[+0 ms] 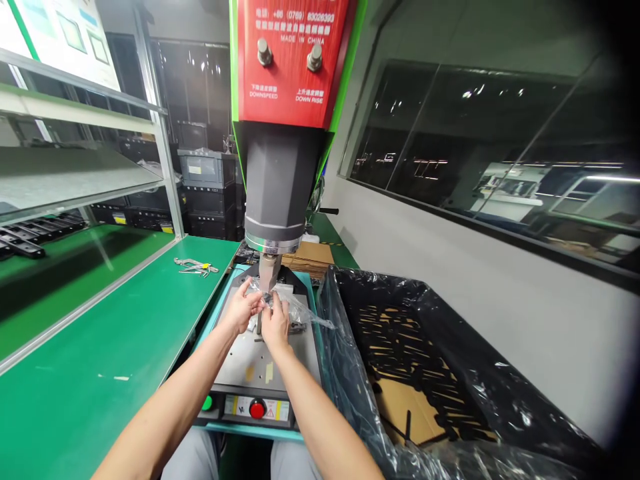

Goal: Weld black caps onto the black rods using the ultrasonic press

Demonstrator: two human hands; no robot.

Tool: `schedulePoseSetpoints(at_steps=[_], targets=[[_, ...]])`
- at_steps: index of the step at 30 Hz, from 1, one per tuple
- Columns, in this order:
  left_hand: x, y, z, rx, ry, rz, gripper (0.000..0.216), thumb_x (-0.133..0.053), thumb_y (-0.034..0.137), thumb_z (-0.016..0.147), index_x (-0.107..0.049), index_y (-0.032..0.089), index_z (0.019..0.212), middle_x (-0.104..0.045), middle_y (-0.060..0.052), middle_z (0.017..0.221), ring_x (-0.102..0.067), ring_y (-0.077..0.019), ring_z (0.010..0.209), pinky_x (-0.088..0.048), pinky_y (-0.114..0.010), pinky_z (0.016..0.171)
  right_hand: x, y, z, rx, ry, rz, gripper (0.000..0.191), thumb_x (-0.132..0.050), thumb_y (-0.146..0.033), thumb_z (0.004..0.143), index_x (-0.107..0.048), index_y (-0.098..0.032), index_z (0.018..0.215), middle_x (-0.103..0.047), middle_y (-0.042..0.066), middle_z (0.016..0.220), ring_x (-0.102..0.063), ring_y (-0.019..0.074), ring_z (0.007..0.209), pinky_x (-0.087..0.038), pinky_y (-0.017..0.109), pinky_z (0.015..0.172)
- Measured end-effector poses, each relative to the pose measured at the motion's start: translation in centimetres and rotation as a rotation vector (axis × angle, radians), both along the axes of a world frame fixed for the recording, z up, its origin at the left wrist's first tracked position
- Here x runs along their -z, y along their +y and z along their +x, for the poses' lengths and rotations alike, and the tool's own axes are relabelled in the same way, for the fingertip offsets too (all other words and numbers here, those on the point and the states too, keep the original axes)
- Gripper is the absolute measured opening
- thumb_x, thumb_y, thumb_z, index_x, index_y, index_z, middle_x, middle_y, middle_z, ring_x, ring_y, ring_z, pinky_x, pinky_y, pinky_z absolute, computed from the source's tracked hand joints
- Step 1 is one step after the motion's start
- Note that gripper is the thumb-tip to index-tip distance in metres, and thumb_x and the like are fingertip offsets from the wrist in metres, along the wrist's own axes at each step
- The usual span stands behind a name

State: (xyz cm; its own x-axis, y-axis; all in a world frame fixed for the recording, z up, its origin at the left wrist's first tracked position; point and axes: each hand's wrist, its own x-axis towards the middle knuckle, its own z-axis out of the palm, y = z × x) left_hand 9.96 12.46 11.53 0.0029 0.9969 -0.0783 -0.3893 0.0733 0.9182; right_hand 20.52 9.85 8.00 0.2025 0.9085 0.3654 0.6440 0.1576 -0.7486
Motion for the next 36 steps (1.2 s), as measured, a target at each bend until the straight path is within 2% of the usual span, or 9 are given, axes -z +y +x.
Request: schedulePoseSetpoints(at_steps=[5, 12, 16, 22, 25, 29, 32, 34, 36], targets=[[0.2, 0.6, -0.4, -0.028, -0.002, -0.04, 0.094, -0.08, 0.028, 0.069, -0.03, 0.019, 0.148, -0.065, 0.0, 0.075, -0.063, -0.0088, 0.056, -0.047, -0.019, 0.054, -2.3, 2.1, 1.0, -0.033, -0.076, -0.069, 0.029, -0.056, -0.028, 0.088, -0.069, -0.019, 0.111, -0.06, 0.017, 0.111, -0.06, 0.031, 0.099, -0.045, 0.039, 0.084], [0.2, 1.5, -0.5, -0.081, -0.029, -0.046, 0.084, -0.074, 0.024, 0.076, -0.03, 0.018, 0.147, -0.063, 0.001, 0.072, -0.063, -0.0086, 0.056, -0.048, -0.02, 0.057, -2.9, 2.7, 1.8, -0.119, 0.003, -0.057, 0.027, -0.054, -0.029, 0.09, -0.066, -0.016, 0.11, -0.065, 0.014, 0.108, -0.06, 0.0273, 0.1, -0.043, 0.036, 0.087], [1.0, 1.2, -0.7, -0.121, -0.007, -0.052, 0.083, -0.074, 0.024, 0.075, -0.031, 0.016, 0.146, -0.063, 0.0, 0.073, -0.062, -0.009, 0.056, -0.047, -0.021, 0.056, -2.1, 0.1, 3.2, -0.231, 0.104, -0.081, 0.021, -0.053, -0.026, 0.087, -0.066, -0.018, 0.1, -0.069, 0.009, 0.099, -0.061, 0.0251, 0.097, -0.045, 0.037, 0.088], [3.2, -1.1, -2.2, -0.192, 0.09, -0.096, 0.081, -0.078, 0.029, 0.072, -0.038, 0.01, 0.14, -0.061, 0.001, 0.066, -0.06, -0.0112, 0.054, -0.045, -0.023, 0.056, 0.0, -7.1, 4.9, -0.526, 0.408, -0.274, 0.024, -0.056, -0.036, 0.082, -0.065, -0.018, 0.096, -0.069, 0.004, 0.081, -0.066, 0.0209, 0.075, -0.049, 0.029, 0.06], [3.9, -2.8, -3.5, -0.243, 0.14, -0.141, 0.072, -0.07, 0.032, 0.08, -0.038, 0.007, 0.139, -0.066, -0.007, 0.077, -0.063, -0.0137, 0.059, -0.049, -0.028, 0.062, 0.0, -9.6, 4.7, -0.614, 0.574, -0.248, 0.027, -0.063, -0.035, 0.079, -0.065, -0.019, 0.101, -0.068, 0.005, 0.09, -0.063, 0.0194, 0.08, -0.048, 0.029, 0.066], [4.8, -6.7, -5.2, -0.335, 0.225, -0.111, 0.062, -0.068, 0.032, 0.078, -0.048, 0.012, 0.133, -0.067, -0.011, 0.095, -0.066, -0.0187, 0.081, -0.051, -0.031, 0.071, -0.3, -10.9, 4.3, -0.635, 0.52, -0.161, 0.026, -0.065, -0.033, 0.082, -0.066, -0.021, 0.105, -0.067, 0.003, 0.093, -0.06, 0.0174, 0.078, -0.047, 0.031, 0.073], [6.4, -11.2, -6.1, -0.125, 0.315, 0.085, 0.049, -0.074, 0.033, 0.071, -0.064, 0.017, 0.116, -0.069, -0.009, 0.094, -0.066, -0.0245, 0.093, -0.052, -0.034, 0.077, -0.2, -11.0, 3.5, -0.667, 0.574, -0.157, 0.026, -0.067, -0.035, 0.082, -0.066, -0.021, 0.104, -0.066, 0.003, 0.092, -0.06, 0.0178, 0.078, -0.048, 0.032, 0.073], [7.6, -14.3, -6.4, 0.068, 0.401, 0.223, 0.037, -0.073, 0.034, 0.071, -0.071, 0.019, 0.104, -0.071, -0.007, 0.085, -0.066, -0.0264, 0.087, -0.052, -0.035, 0.073, -0.2, -10.9, 2.5, -0.688, 0.653, -0.158, 0.027, -0.067, -0.038, 0.082, -0.065, -0.02, 0.102, -0.066, 0.003, 0.087, -0.06, 0.0179, 0.074, -0.05, 0.032, 0.07], [8.5, -17.0, -6.6, 0.138, 0.501, 0.261, 0.025, -0.071, 0.035, 0.072, -0.073, 0.02, 0.092, -0.07, -0.005, 0.075, -0.065, -0.0249, 0.076, -0.05, -0.033, 0.065, -0.2, -10.9, 1.1, -0.689, 0.712, -0.177, 0.03, -0.067, -0.043, 0.081, -0.065, -0.019, 0.099, -0.065, 0.003, 0.081, -0.06, 0.0176, 0.069, -0.051, 0.033, 0.068]])
